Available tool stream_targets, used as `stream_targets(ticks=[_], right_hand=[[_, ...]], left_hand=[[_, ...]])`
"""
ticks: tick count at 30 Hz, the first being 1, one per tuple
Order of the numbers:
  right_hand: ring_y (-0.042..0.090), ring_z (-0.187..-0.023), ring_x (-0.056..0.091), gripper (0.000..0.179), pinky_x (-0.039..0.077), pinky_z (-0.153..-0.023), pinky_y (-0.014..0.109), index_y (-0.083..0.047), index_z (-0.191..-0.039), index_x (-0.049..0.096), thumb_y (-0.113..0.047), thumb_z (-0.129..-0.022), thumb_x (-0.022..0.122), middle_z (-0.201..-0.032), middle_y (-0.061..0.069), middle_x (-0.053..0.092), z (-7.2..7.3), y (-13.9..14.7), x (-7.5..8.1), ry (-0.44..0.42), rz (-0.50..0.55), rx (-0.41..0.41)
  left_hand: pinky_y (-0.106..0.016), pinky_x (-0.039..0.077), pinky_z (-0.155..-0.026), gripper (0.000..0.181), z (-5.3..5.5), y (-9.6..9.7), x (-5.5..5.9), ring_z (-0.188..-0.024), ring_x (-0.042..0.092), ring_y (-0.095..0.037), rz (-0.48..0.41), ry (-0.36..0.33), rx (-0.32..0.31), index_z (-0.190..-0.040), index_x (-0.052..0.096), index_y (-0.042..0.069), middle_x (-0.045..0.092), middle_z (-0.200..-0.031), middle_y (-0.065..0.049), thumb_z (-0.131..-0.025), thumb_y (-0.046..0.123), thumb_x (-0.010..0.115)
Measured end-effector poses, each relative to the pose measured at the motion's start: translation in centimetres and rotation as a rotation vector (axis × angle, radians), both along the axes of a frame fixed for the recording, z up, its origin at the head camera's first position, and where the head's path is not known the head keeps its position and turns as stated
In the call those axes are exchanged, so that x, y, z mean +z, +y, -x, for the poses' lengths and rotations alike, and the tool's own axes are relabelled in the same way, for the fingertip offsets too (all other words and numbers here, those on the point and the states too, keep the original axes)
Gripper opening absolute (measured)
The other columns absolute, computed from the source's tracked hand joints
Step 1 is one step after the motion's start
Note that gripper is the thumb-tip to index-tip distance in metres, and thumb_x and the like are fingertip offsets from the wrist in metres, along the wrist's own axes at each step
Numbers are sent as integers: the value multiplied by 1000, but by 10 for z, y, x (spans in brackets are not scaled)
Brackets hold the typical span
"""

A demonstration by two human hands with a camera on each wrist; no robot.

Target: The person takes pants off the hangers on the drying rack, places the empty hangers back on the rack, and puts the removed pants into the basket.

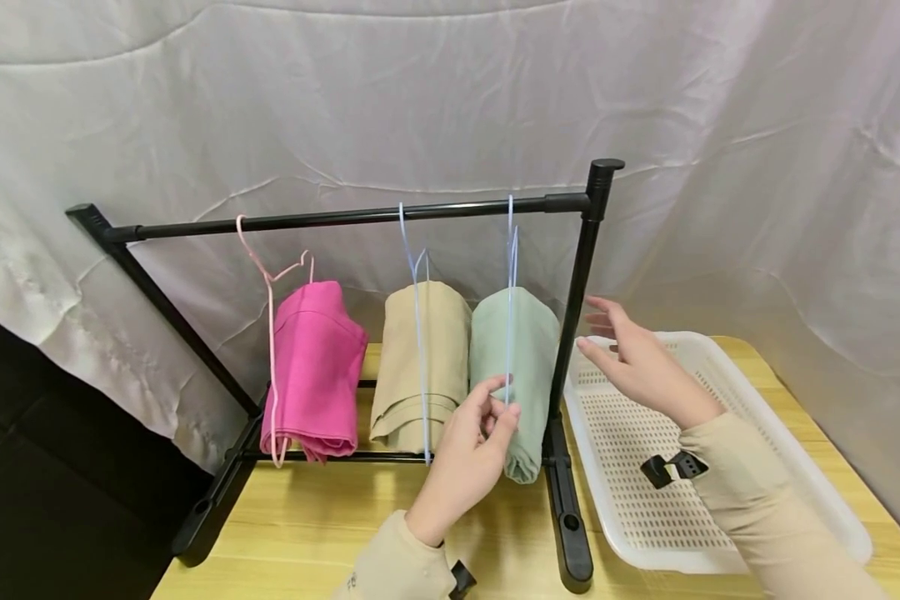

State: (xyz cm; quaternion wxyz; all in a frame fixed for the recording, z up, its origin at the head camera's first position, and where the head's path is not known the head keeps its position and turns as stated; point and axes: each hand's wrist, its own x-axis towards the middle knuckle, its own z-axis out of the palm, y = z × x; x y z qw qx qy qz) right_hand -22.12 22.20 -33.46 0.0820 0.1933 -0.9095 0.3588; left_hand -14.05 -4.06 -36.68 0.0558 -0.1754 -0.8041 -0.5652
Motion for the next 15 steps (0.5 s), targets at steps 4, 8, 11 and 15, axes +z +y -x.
stream_targets(ticks=[4, 8, 11, 15], right_hand=[[48, -142, 56, 68, 50, -110, 67, -3, -167, 23, -33, -114, 53, -157, 29, 53, 2, -1, 1, 2, -4, 10], [48, -141, 57, 66, 50, -111, 65, 0, -166, 23, -33, -115, 50, -156, 29, 53, 5, -4, 3, -1, 8, 19], [48, -138, 59, 63, 49, -112, 65, 3, -164, 26, -31, -116, 47, -154, 31, 55, 7, -7, 4, 12, 22, 18], [49, -137, 61, 61, 47, -114, 65, 5, -162, 28, -30, -117, 46, -151, 33, 56, 10, -9, 4, 24, 43, 11]], left_hand=[[-21, 46, -63, 34, 5, -4, 2, -65, 53, -4, 27, 28, 10, -142, 63, 8, 67, -81, -2, -113, 25, 55], [-22, 46, -60, 31, 9, -5, 7, -58, 50, -3, 54, 67, 24, -134, 68, 9, 63, -70, 0, -115, 26, 51], [-23, 46, -61, 28, 11, -4, 9, -56, 49, -2, 100, 108, 55, -123, 73, 11, 59, -65, 4, -115, 25, 50], [-24, 45, -61, 26, 12, -4, 11, -55, 48, -2, 150, 150, 111, -109, 75, 13, 56, -64, 6, -114, 22, 52]])
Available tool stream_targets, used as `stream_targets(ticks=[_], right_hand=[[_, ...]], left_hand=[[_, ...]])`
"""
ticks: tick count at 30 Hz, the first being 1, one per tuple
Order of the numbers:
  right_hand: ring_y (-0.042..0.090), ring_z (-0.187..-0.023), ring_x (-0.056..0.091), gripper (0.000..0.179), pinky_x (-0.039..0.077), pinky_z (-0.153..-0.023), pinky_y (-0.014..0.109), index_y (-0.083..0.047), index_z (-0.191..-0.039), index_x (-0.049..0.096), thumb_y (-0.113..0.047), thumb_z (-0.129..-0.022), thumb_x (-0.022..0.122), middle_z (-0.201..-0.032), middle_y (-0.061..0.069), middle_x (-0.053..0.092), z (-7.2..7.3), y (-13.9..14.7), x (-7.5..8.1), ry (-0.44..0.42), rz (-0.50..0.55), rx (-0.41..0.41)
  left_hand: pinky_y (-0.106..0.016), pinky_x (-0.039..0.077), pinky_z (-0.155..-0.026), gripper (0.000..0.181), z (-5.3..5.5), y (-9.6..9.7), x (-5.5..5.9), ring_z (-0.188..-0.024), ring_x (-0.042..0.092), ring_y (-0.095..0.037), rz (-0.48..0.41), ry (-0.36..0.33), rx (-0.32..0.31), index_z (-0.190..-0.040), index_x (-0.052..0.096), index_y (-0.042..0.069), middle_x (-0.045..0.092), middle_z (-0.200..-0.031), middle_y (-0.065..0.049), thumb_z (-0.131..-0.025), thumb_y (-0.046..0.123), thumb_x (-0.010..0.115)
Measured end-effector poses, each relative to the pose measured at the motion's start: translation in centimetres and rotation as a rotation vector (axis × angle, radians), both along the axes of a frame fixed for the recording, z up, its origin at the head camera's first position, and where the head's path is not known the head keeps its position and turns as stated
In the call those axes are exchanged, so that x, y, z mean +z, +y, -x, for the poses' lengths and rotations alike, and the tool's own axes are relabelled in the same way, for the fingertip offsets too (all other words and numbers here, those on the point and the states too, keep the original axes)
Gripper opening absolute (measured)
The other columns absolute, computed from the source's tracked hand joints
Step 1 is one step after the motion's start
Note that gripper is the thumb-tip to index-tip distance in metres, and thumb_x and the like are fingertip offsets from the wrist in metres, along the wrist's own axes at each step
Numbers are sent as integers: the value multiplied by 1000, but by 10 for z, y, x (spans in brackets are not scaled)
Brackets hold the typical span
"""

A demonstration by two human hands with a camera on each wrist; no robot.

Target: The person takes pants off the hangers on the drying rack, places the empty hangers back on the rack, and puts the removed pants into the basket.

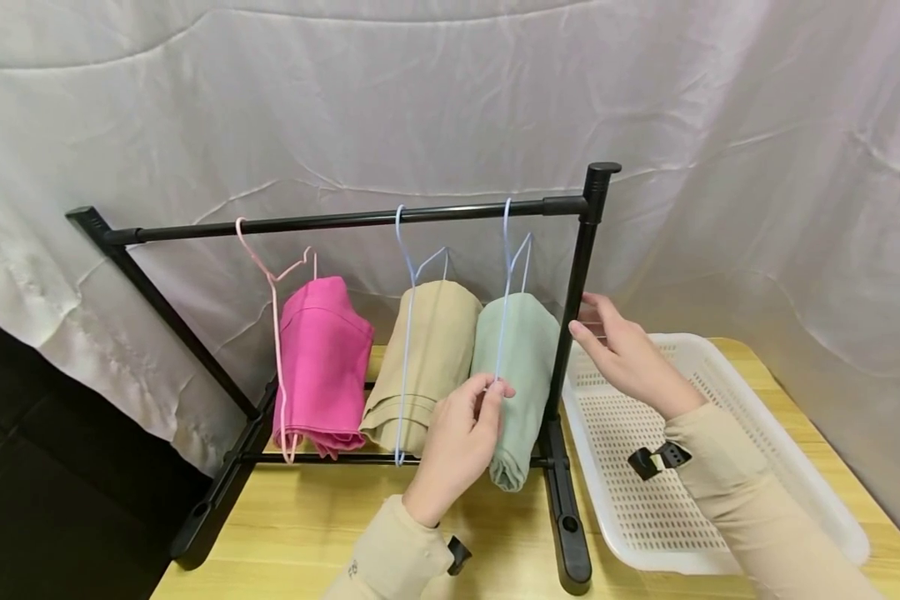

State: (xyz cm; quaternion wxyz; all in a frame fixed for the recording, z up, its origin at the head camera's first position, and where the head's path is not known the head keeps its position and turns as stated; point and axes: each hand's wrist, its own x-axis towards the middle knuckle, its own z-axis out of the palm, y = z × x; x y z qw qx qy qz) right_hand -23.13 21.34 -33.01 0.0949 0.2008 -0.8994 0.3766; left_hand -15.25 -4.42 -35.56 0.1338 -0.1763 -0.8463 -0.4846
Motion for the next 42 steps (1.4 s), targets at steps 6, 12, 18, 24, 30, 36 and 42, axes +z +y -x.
stream_targets(ticks=[6, 12, 18, 24, 30, 36, 42], right_hand=[[50, -136, 61, 61, 47, -115, 64, 5, -162, 29, -33, -117, 44, -150, 34, 56, 6, -2, 0, -9, 21, -15], [49, -140, 57, 54, 41, -118, 66, 0, -157, 37, -37, -119, 31, -149, 29, 61, 11, -4, 0, 28, 48, -23], [42, -136, 64, 49, 44, -116, 63, -10, -151, 46, -41, -119, 28, -139, 19, 70, 17, -10, -1, 43, 170, -4], [37, -123, 72, 49, 51, -109, 53, -7, -146, 49, -41, -119, 27, -130, 17, 74, 24, -17, -3, 63, 252, 2], [34, -117, 74, 49, 55, -94, 25, -5, -143, 48, -41, -119, 25, -126, 18, 74, 30, -22, -7, 60, 303, 17], [25, -105, 75, 51, 59, -92, 22, 1, -139, 45, -40, -119, 22, -119, 27, 71, 38, -27, -12, 38, 435, 79], [13, -90, 73, 53, 60, -86, 23, 7, -133, 44, -39, -119, 21, -107, 28, 68, 41, -29, -14, 46, 507, 112]], left_hand=[[-24, 45, -57, 26, 2, -2, 2, -54, 49, -4, -26, -18, -1, -99, 71, 12, 57, -64, 4, -114, 20, 52], [-25, 47, -60, 26, 6, -3, 1, -55, 52, -5, -66, -42, -46, -98, 69, 10, 60, -63, 1, -114, 20, 50], [-27, 49, -63, 29, 9, -1, 1, -55, 53, -6, -102, -51, -54, -101, 66, 9, 58, -63, 2, -116, 24, 47], [-26, 45, -59, 30, 14, 2, 2, -54, 49, -6, -131, -24, -62, -109, 64, 6, 54, -63, 2, -118, 25, 43], [-26, 43, -57, 31, 18, 5, 3, -51, 46, -6, -149, -13, -41, -113, 66, 9, 50, -59, 3, -118, 27, 41], [-25, 42, -57, 29, 20, 8, 3, -55, 45, -5, -164, 20, -7, -103, 63, 10, 49, -64, 2, -117, 23, 42], [-26, 44, -64, 27, 20, 11, 3, -61, 46, -6, -166, 65, 52, -99, 62, 10, 48, -68, 3, -117, 21, 44]])
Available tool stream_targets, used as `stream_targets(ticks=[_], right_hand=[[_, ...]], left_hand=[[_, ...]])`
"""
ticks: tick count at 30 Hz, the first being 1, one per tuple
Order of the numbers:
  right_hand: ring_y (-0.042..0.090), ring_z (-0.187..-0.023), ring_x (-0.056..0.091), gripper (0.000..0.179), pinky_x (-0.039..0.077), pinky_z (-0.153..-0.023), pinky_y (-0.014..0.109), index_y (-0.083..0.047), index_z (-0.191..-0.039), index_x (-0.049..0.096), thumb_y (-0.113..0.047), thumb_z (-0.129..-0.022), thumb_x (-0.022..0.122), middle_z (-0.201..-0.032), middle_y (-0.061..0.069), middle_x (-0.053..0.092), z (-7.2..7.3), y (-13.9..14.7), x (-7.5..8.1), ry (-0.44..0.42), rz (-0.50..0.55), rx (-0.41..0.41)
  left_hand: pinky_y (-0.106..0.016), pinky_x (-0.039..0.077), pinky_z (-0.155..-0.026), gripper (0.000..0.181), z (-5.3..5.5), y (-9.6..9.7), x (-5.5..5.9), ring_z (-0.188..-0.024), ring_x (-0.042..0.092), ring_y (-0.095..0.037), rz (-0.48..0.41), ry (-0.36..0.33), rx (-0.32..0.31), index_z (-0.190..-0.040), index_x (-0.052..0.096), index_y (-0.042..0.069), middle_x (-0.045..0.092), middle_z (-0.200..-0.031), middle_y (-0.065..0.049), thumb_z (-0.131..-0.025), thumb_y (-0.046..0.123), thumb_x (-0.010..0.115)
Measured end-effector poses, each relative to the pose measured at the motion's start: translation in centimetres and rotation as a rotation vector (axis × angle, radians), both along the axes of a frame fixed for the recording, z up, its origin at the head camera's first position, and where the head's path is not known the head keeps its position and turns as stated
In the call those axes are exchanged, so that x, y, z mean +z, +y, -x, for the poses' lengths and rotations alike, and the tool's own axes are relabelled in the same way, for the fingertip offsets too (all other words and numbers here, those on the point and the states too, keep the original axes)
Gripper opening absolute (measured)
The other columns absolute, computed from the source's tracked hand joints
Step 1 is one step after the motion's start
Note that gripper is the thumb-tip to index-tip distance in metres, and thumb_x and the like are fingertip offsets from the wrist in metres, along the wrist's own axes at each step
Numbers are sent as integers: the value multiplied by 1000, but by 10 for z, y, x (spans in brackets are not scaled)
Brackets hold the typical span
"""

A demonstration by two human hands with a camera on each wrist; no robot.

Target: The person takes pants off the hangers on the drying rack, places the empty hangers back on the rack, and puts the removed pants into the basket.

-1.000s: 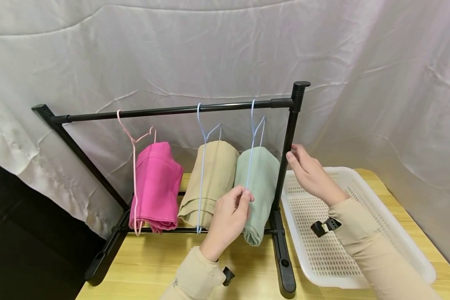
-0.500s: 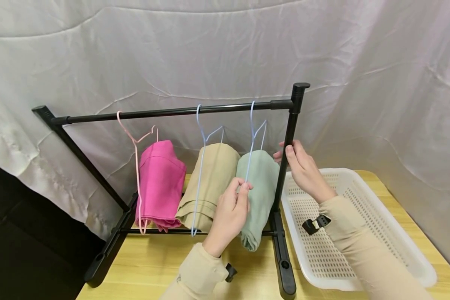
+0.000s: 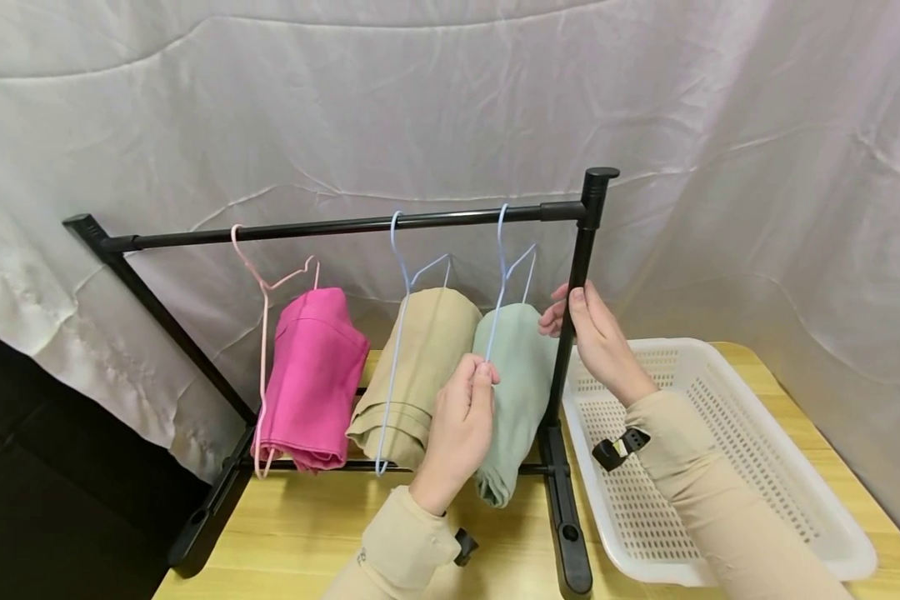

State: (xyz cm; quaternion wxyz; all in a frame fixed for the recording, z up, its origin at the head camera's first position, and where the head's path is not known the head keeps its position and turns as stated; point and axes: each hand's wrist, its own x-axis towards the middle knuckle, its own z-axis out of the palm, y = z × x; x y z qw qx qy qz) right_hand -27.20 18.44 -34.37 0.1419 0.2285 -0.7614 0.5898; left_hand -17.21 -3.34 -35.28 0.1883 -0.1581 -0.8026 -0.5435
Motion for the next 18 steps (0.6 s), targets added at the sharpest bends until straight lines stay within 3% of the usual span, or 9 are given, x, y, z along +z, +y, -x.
stream_targets(ticks=[8, 18], right_hand=[[14, -79, 60, 43, 55, -77, 22, -1, -117, 45, -39, -118, 25, -88, 13, 56, 0, -4, -3, -30, 76, 12], [16, -74, 51, 37, 48, -71, 25, -6, -111, 42, -37, -118, 25, -82, 11, 46, 3, -7, -6, -29, 123, 31]], left_hand=[[-26, 44, -67, 26, -2, 1, 1, -64, 46, -8, 8, 32, 43, -98, 62, 11, 44, -69, 5, -116, 19, 45], [-27, 45, -71, 26, -1, 0, 5, -68, 48, -10, 4, 47, 57, -97, 61, 10, 45, -72, 4, -115, 17, 45]])
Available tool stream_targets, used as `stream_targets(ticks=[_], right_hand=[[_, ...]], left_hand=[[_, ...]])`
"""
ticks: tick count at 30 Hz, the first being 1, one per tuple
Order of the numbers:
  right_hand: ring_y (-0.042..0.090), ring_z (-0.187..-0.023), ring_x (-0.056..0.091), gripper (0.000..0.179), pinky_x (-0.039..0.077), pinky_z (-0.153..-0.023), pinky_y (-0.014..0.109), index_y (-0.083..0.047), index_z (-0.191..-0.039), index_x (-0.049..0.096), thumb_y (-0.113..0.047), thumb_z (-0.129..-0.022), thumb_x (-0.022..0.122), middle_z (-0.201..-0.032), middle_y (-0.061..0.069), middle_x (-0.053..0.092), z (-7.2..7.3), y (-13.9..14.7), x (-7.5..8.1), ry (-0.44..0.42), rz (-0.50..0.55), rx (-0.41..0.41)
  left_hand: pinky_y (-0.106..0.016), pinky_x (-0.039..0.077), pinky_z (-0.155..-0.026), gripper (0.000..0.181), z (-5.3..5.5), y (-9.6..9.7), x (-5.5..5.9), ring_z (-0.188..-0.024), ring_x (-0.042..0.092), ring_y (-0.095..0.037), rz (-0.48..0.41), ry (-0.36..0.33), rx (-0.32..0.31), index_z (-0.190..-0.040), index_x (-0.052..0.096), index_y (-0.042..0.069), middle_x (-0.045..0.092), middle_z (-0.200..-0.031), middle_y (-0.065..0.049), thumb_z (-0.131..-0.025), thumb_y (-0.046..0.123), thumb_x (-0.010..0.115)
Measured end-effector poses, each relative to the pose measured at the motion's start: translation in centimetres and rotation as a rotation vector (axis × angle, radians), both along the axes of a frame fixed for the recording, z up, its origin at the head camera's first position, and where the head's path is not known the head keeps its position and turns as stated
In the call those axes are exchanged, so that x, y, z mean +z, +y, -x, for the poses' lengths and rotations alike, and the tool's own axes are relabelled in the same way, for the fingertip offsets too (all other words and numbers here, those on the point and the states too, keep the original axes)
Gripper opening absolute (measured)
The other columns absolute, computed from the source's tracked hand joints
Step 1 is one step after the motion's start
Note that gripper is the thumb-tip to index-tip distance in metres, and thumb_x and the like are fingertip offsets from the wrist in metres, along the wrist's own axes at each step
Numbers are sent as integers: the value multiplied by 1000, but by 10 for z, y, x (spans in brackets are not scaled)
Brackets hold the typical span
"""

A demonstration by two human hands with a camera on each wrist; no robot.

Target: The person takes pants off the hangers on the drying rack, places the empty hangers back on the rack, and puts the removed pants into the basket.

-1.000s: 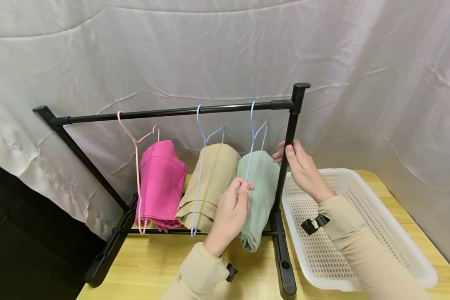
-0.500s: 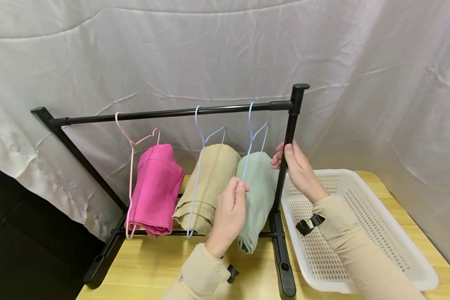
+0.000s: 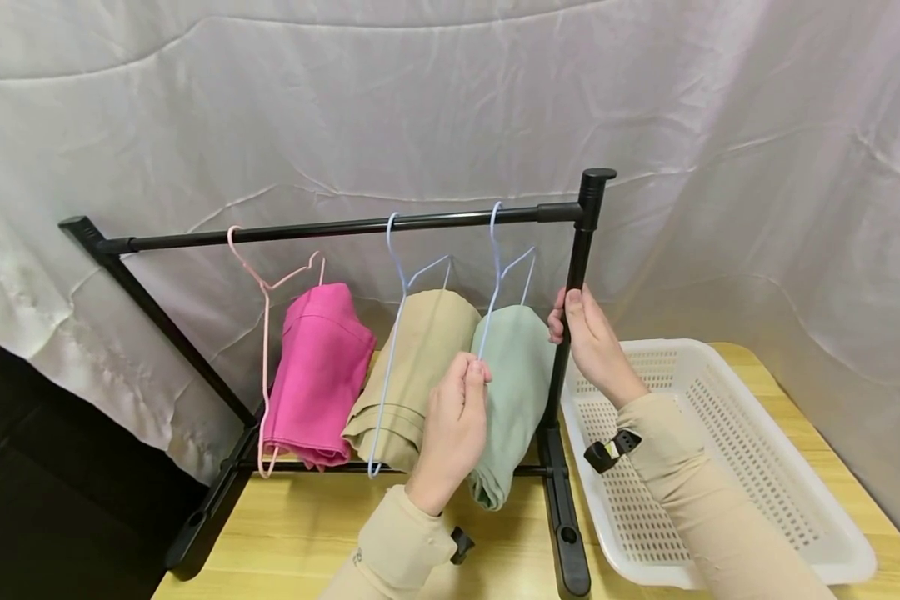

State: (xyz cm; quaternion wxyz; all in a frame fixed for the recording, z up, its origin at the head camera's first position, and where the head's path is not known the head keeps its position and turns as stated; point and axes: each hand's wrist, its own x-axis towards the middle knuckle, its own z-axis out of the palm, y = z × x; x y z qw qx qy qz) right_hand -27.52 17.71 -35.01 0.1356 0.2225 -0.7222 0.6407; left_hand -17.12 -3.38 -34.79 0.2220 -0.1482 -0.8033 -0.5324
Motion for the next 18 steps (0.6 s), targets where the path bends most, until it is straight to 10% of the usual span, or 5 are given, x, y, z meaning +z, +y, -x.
stream_targets(ticks=[18], right_hand=[[17, -73, 49, 43, 49, -71, 28, 6, -113, 38, -34, -119, 23, -81, 10, 45, -1, -1, 1, 18, -34, -6]], left_hand=[[-26, 43, -68, 28, 1, -4, 12, -65, 43, -10, -2, 57, 26, -97, 62, 9, 43, -71, 4, -116, 18, 44]])
